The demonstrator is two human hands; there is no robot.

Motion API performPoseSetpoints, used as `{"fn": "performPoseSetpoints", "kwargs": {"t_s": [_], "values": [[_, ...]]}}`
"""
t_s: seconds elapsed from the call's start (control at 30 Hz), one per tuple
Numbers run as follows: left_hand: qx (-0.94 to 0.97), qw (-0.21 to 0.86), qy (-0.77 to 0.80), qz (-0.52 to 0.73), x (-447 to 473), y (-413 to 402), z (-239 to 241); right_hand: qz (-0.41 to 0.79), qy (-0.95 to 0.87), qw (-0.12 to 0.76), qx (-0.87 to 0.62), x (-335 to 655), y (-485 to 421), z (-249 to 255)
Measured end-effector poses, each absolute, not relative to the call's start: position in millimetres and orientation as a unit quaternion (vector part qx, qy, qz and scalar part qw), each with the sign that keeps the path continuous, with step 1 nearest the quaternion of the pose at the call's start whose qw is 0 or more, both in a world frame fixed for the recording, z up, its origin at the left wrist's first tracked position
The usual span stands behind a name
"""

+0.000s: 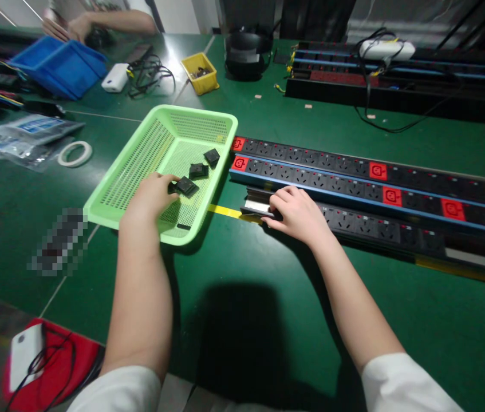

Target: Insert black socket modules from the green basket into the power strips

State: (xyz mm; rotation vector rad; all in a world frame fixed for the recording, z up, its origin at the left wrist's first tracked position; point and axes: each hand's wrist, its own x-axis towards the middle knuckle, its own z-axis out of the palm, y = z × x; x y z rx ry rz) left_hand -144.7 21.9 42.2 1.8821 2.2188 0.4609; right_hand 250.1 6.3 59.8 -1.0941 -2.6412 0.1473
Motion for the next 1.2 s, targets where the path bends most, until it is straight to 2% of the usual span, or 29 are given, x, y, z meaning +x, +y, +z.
{"fn": "performPoseSetpoints", "kwargs": {"t_s": [0.27,0.47,0.63,0.8,0.9,1.07,1.2], "values": [[0.662,0.18,0.712,0.148,-111.6,17.0,66.7,0.044,-0.915,0.138,-0.377,250.7,6.7,58.7],[0.623,0.084,0.728,0.272,-75.5,-12.7,106.0,0.038,-0.914,0.138,-0.38,250.3,6.1,57.9],[0.647,0.069,0.67,0.357,-24.9,-38.7,120.9,0.042,-0.912,0.138,-0.383,249.3,4.9,59.7],[0.654,0.155,0.546,0.499,35.2,-49.7,99.0,0.033,-0.914,0.13,-0.383,248.9,5.0,59.2],[0.645,0.188,0.513,0.534,61.7,-46.5,71.2,0.028,-0.916,0.126,-0.381,248.9,5.3,58.3],[0.677,0.142,0.524,0.497,78.0,-35.5,25.5,0.029,-0.917,0.123,-0.379,249.0,5.2,56.4],[0.635,0.119,0.559,0.52,76.9,-33.2,14.1,0.023,-0.916,0.125,-0.381,248.8,4.9,56.4]]}}
